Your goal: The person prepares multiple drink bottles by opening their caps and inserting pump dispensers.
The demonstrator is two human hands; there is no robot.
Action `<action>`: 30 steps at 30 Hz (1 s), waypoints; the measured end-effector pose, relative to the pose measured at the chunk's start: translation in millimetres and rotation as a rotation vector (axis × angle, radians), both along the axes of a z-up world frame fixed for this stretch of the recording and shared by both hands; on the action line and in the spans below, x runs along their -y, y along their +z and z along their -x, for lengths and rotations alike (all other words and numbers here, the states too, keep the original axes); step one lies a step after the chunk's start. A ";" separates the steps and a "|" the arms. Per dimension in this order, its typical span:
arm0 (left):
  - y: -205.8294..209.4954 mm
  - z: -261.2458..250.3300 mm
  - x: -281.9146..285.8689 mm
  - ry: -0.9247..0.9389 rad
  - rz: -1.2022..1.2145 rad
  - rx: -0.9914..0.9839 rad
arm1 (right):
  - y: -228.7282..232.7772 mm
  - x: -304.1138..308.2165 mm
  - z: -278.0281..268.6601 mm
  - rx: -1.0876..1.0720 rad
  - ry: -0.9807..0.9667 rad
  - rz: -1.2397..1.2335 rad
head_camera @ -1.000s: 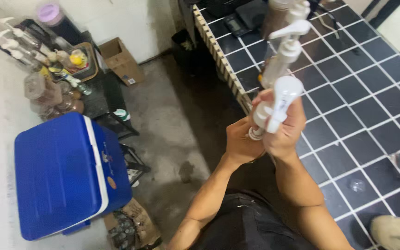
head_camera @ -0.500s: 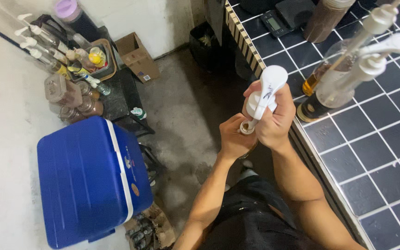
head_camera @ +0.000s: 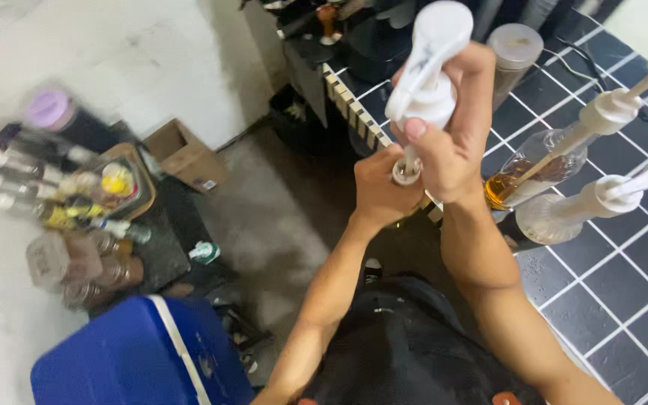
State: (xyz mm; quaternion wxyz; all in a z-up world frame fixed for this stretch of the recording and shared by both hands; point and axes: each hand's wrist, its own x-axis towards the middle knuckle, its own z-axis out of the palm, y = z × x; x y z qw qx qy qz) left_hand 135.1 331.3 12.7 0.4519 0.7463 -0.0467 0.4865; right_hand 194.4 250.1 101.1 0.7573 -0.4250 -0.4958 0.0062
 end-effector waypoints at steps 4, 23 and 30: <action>14.9 -49.9 -21.3 -0.177 0.186 -0.085 | 19.6 -17.1 -38.5 0.022 -0.076 -0.007; 10.9 -210.0 -38.1 -0.703 0.172 -0.140 | 35.7 -7.0 -147.6 0.167 -0.832 -0.015; 6.3 -232.0 -35.8 -0.801 0.180 -0.103 | 27.5 5.3 -177.9 0.167 -0.831 -0.152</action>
